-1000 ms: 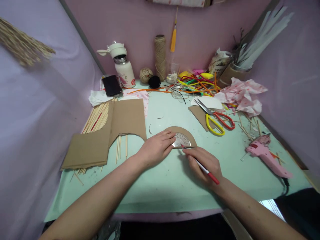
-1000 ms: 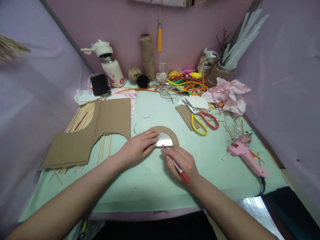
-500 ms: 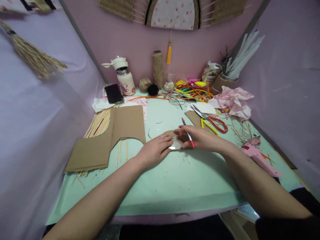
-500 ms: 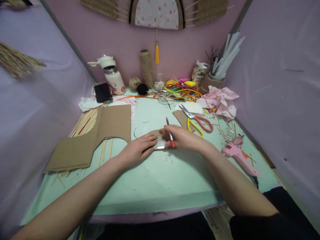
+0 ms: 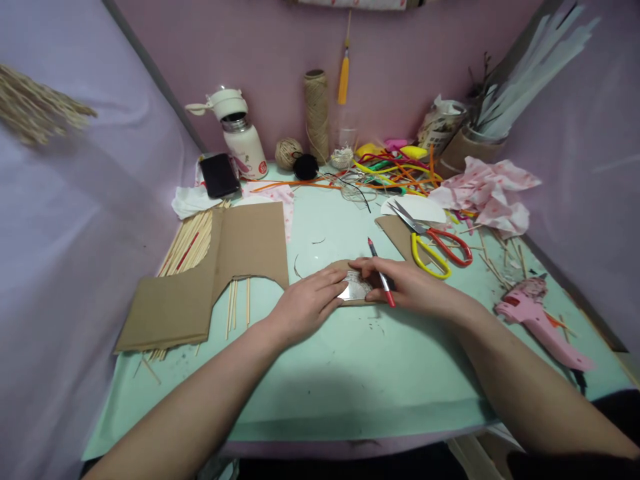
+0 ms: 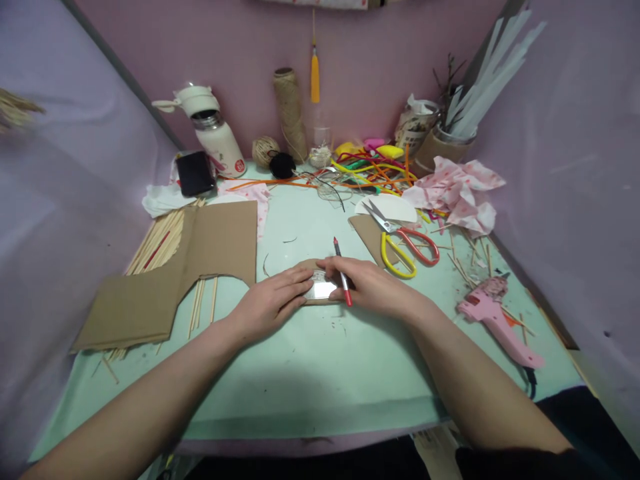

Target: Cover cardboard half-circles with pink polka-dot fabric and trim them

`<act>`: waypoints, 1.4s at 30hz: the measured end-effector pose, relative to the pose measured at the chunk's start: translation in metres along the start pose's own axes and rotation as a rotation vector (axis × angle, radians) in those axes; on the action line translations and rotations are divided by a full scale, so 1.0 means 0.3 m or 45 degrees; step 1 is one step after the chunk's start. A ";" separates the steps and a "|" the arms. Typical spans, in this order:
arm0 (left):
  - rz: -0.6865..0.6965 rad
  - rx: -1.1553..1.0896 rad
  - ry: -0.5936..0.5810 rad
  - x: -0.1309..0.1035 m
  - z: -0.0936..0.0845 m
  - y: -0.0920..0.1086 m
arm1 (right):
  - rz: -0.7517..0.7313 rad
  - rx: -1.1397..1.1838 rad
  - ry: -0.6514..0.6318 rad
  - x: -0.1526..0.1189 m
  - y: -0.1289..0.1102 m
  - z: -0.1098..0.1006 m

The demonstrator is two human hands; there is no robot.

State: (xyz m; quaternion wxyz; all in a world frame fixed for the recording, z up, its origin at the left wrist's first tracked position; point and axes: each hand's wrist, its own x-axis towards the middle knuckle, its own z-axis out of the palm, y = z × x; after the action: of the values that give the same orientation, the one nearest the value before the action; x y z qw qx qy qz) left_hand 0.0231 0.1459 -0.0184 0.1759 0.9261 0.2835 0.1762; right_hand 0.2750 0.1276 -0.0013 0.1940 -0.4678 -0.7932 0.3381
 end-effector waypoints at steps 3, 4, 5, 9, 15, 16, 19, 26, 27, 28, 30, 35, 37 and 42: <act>-0.005 0.016 -0.006 0.000 0.001 0.001 | 0.008 0.006 0.000 0.000 -0.001 -0.001; -0.006 0.022 -0.008 0.000 0.002 0.001 | 0.010 0.006 -0.001 0.000 -0.002 -0.002; -0.008 0.029 -0.011 0.000 0.002 0.001 | 0.009 0.007 -0.001 0.001 -0.002 -0.002; -0.020 0.050 -0.021 0.000 0.004 0.000 | 0.005 0.006 -0.002 0.001 -0.001 0.002; -0.006 0.048 -0.001 -0.002 0.009 -0.003 | -0.003 0.013 -0.012 -0.001 -0.002 0.004; 0.000 0.049 0.007 -0.002 0.010 -0.004 | -0.004 0.014 -0.019 -0.001 -0.003 0.002; 0.017 0.059 0.022 -0.003 0.014 -0.005 | 0.007 0.004 -0.031 -0.001 -0.008 -0.004; 0.067 0.085 0.042 -0.005 0.008 0.002 | 0.022 0.011 -0.029 0.000 -0.020 -0.010; 0.064 0.101 0.042 -0.006 0.007 0.003 | 0.028 0.011 -0.033 0.001 -0.022 -0.009; 0.062 0.121 0.042 -0.007 0.005 0.004 | 0.034 0.011 -0.036 0.001 -0.023 -0.009; 0.063 0.167 0.056 -0.009 0.003 0.007 | 0.040 0.009 -0.036 0.002 -0.026 -0.009; 0.054 0.242 0.097 -0.011 0.001 0.020 | 0.032 -0.008 -0.024 0.001 -0.030 -0.008; 0.043 0.240 0.093 -0.012 0.002 0.023 | 0.034 -0.010 -0.020 0.000 -0.029 -0.008; 0.033 0.197 0.069 -0.018 0.008 0.012 | 0.030 -0.006 -0.007 0.002 -0.021 -0.006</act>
State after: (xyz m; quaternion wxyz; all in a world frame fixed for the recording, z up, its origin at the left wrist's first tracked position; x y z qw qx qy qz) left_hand 0.0217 0.1395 -0.0202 0.0939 0.9354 0.2889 0.1811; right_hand 0.2720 0.1266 0.0044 0.1867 -0.4768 -0.7889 0.3397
